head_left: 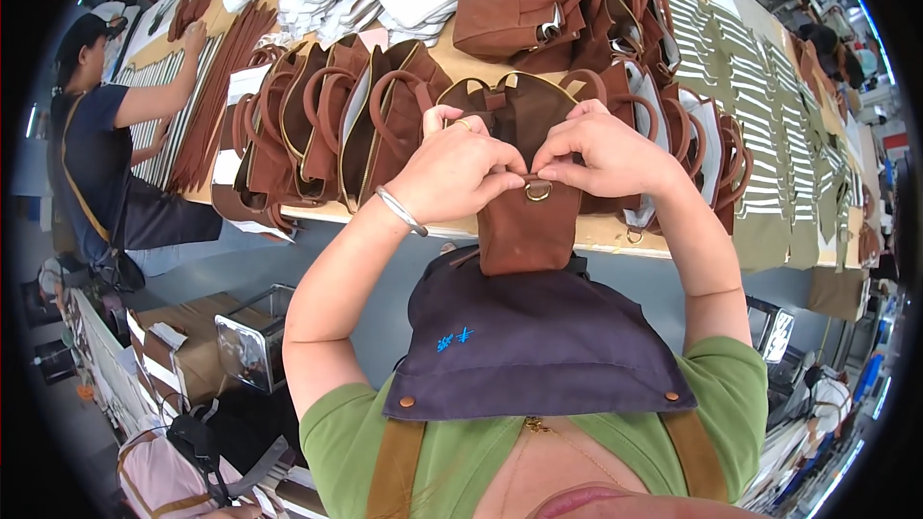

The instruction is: Inspecting and assembling small brown leather bags by checking the lining and hardware at a workshop workbench.

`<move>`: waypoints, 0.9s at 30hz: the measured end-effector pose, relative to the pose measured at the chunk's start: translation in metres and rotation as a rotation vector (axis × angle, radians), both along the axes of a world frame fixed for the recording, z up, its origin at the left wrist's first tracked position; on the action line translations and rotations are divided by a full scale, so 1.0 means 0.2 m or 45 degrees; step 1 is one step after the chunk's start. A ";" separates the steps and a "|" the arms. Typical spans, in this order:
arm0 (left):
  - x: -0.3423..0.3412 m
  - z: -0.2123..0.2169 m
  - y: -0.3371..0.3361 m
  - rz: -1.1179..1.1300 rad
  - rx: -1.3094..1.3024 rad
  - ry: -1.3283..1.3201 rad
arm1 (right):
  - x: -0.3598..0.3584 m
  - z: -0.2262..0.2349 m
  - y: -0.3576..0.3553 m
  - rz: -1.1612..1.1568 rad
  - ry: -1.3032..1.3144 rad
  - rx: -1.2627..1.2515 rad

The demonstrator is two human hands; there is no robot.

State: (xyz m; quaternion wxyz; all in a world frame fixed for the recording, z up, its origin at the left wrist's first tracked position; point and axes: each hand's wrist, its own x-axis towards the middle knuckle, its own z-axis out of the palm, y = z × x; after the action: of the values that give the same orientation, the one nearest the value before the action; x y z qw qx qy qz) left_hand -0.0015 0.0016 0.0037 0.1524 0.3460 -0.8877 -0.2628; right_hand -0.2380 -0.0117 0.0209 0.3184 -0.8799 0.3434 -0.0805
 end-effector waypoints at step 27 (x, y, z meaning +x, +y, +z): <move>0.05 -0.44 0.40 1.060 0.038 0.678 | -0.10 -0.31 -0.39 -0.701 0.190 -0.302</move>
State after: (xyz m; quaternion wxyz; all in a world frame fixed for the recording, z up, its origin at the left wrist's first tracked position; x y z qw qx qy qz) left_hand 0.0089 0.0826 -0.0843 0.4610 0.5943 -0.6005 -0.2715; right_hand -0.2572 -0.0887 -0.0407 0.1536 -0.7884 0.5794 -0.1384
